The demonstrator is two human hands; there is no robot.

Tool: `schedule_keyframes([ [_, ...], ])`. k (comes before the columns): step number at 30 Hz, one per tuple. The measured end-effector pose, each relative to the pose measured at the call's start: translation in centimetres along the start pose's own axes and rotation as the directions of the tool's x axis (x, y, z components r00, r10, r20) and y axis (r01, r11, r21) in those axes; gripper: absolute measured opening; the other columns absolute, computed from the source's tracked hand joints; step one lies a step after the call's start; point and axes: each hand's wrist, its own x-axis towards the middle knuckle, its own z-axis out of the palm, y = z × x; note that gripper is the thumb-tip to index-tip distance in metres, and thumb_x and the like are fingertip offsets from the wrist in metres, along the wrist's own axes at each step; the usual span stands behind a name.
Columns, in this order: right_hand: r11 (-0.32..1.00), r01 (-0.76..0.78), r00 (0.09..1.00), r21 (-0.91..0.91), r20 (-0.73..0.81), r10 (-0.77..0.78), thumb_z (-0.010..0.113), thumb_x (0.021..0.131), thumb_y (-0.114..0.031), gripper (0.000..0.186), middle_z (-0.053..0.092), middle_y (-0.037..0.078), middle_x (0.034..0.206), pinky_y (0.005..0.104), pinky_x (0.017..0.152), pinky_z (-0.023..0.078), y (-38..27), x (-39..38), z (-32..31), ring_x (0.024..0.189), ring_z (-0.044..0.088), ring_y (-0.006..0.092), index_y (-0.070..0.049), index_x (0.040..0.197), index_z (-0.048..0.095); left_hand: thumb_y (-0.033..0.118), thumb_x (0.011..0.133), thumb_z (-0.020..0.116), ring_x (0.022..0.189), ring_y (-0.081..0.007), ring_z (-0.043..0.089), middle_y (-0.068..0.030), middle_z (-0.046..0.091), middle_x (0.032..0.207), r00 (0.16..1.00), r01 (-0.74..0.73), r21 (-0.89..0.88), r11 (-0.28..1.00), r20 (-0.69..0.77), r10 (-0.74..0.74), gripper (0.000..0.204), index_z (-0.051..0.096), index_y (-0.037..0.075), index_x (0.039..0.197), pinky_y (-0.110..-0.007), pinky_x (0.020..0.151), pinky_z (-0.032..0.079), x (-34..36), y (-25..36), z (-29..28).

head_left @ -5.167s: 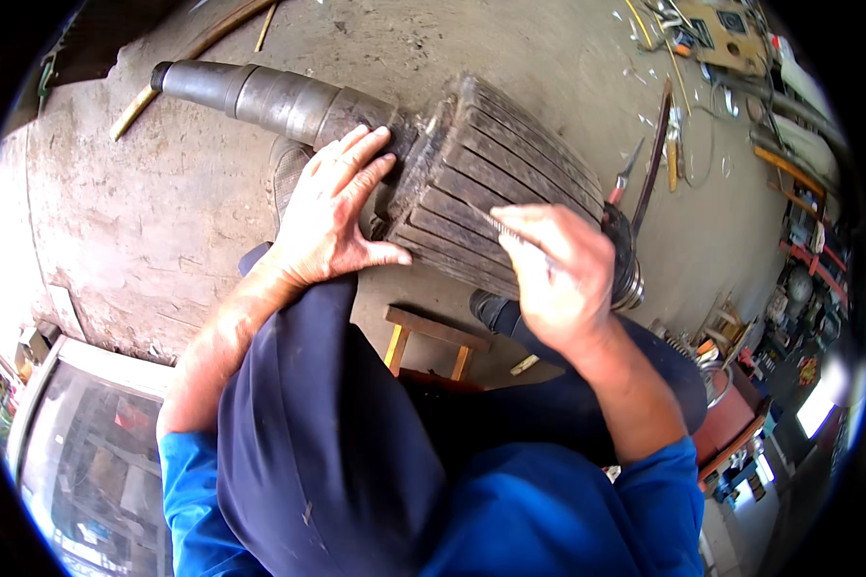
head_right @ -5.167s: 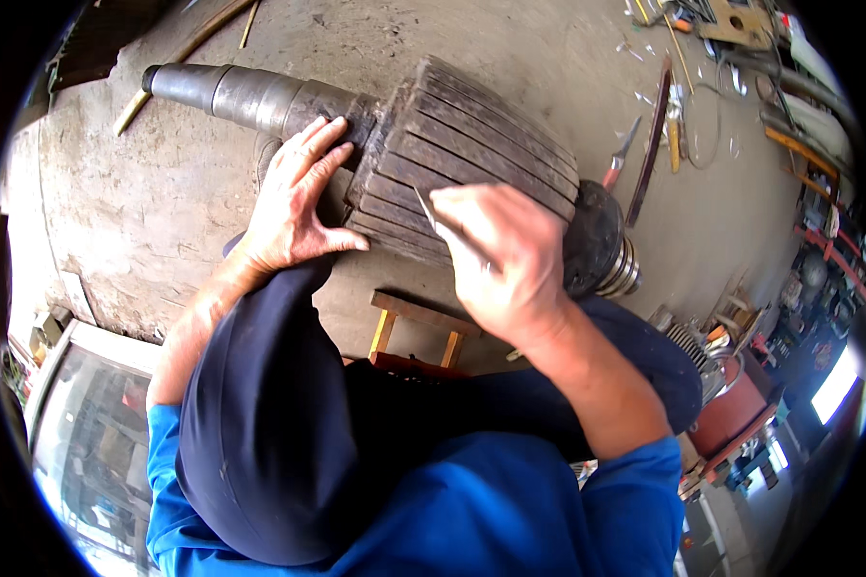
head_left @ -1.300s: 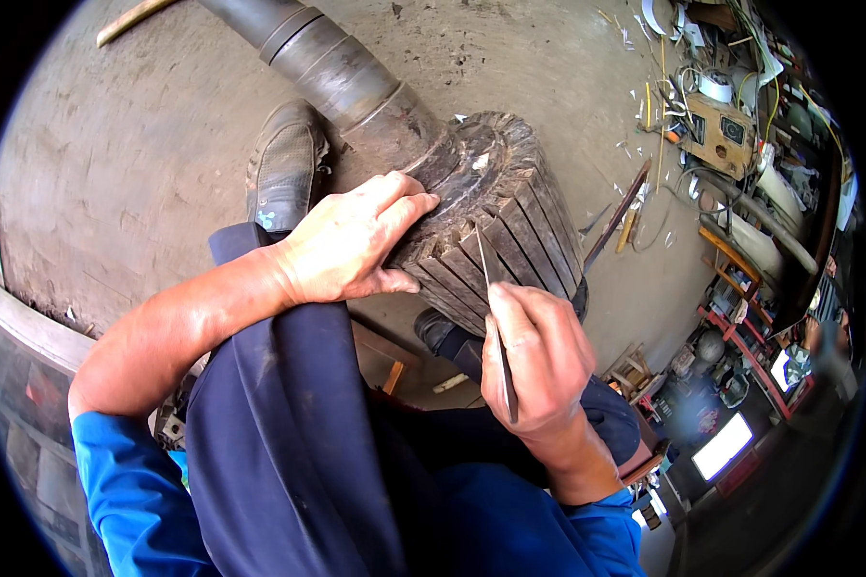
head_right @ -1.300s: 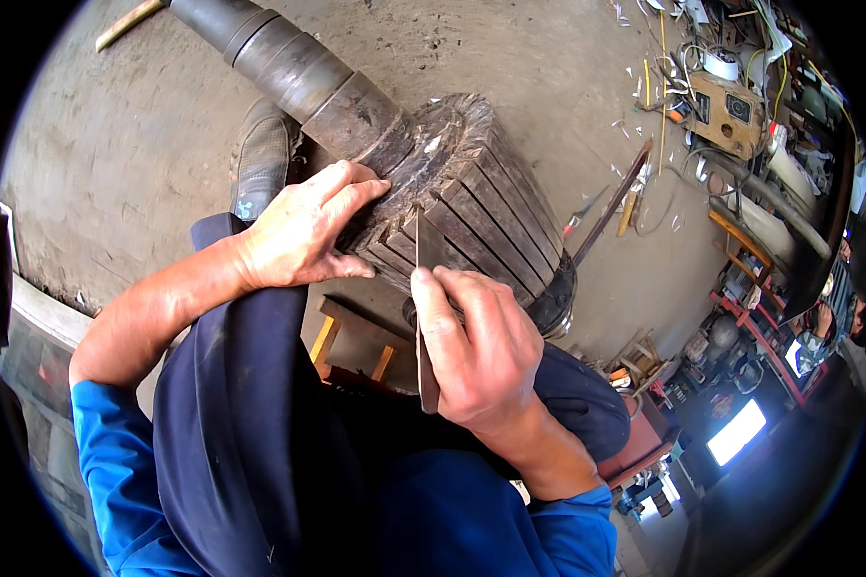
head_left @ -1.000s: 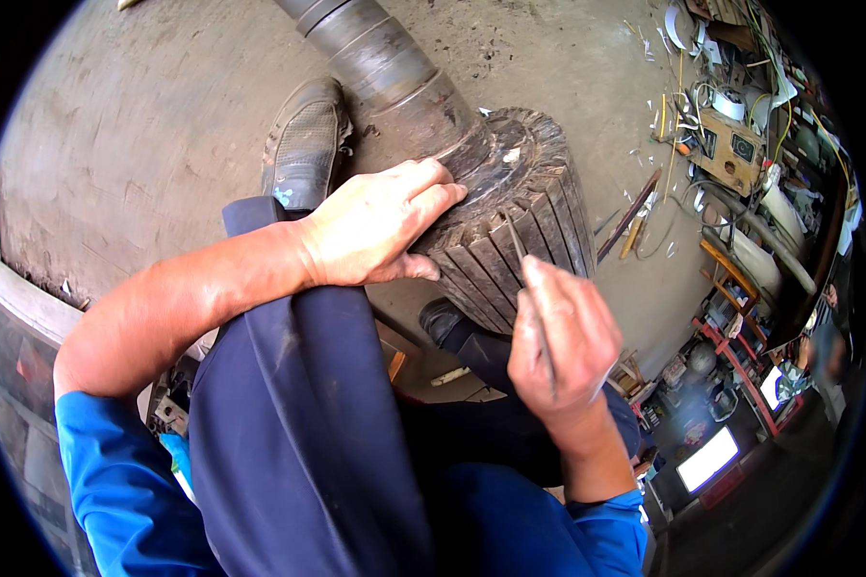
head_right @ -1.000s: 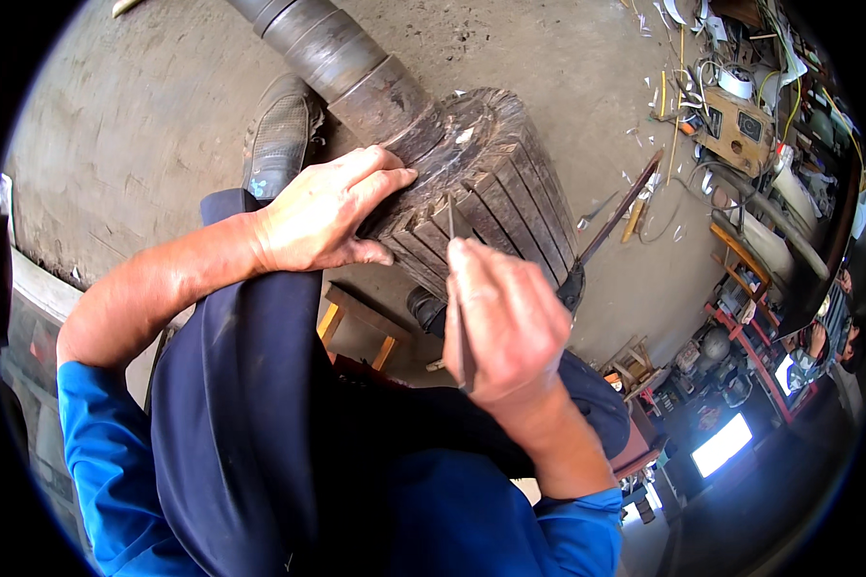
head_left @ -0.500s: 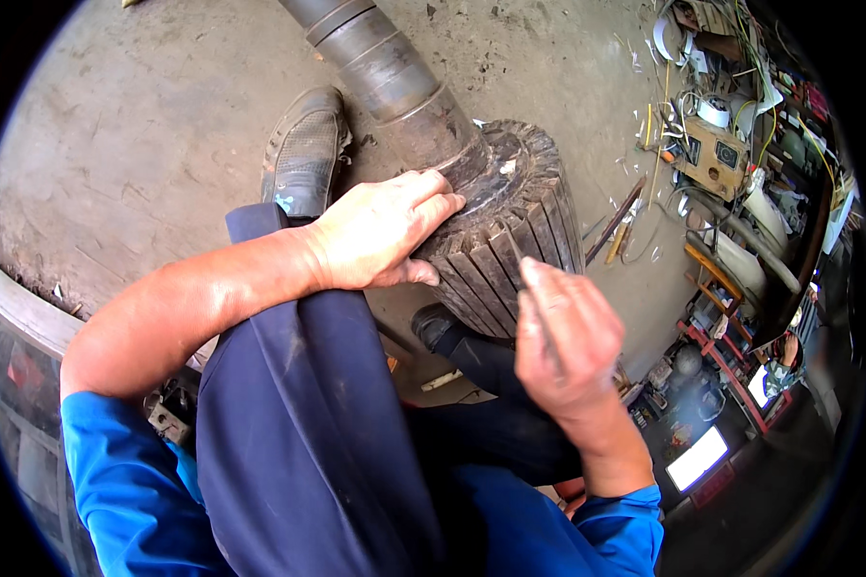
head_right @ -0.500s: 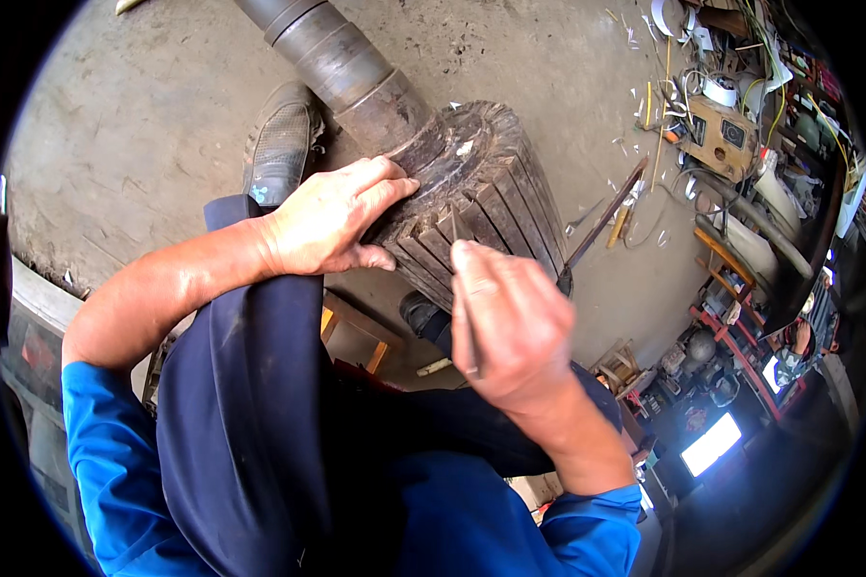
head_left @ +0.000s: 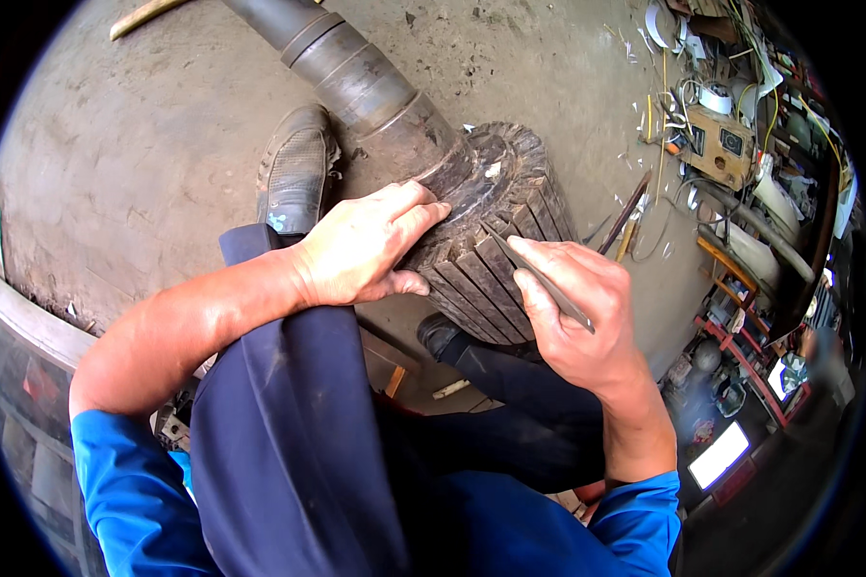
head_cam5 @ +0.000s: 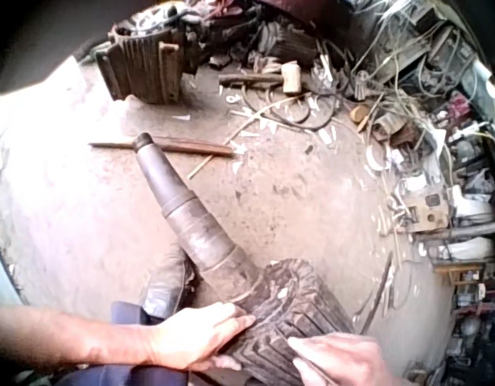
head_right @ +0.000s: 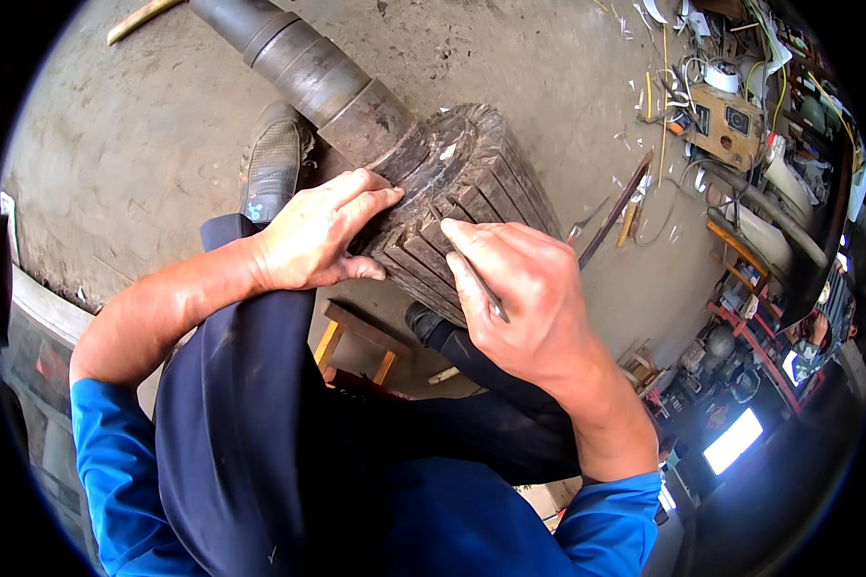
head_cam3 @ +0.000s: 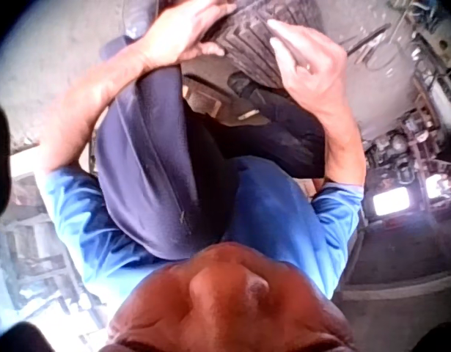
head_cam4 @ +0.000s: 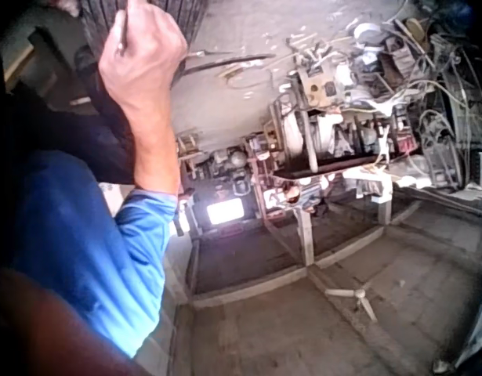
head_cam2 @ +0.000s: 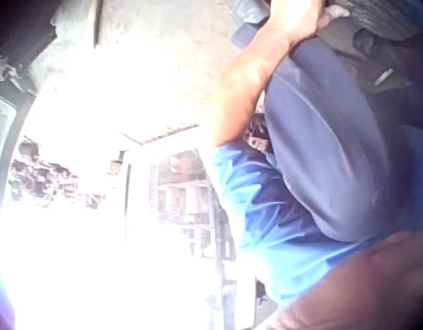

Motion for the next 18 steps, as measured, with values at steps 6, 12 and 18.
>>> schedule_keyframes([
  [6, 0.991, 0.047, 0.991, 0.124, 0.116, -0.061, 0.072, 0.078, 0.01, 0.029, 0.074, 0.019, 0.095, 0.0389, 0.074, 0.059, -1.0, -1.7, -1.8, 0.082, 0.074, 0.0336, 0.007, 0.106, 0.07, 0.031, 0.067, 0.091, 0.115, -0.0402, 0.06, -0.0195, 0.055, 0.127, 0.999, 0.019, -0.044, 0.999, 0.041, -0.017, 0.092, 0.05, -0.003, 0.141, -0.045, 0.097, 0.053, -0.1, 0.0, -0.4],
  [12, 0.988, 0.035, 0.999, 0.149, -0.032, -0.031, 0.073, 0.078, 0.011, 0.03, 0.074, 0.018, 0.098, 0.0389, 0.076, 0.058, -0.7, -2.2, -2.2, 0.084, 0.073, 0.0336, 0.006, 0.107, 0.069, 0.031, 0.069, 0.089, 0.114, -0.0375, 0.06, -0.0168, 0.055, 0.124, 0.999, 0.012, 0.026, 1.0, 0.032, -0.012, 0.086, 0.051, -0.002, 0.139, -0.043, 0.094, 0.055, -0.1, 0.2, -0.8],
  [18, 0.998, 0.057, 0.993, 0.026, -0.107, -0.054, 0.073, 0.077, 0.009, 0.03, 0.072, 0.021, 0.098, 0.0402, 0.074, 0.059, -0.8, -2.9, -0.4, 0.083, 0.072, 0.0355, 0.006, 0.107, 0.067, 0.032, 0.066, 0.091, 0.115, -0.037, 0.06, -0.0168, 0.054, 0.124, 0.997, 0.048, 0.033, 0.998, 0.052, -0.049, 0.089, 0.052, -0.002, 0.139, -0.042, 0.095, 0.054, -0.2, 0.3, -0.6],
])
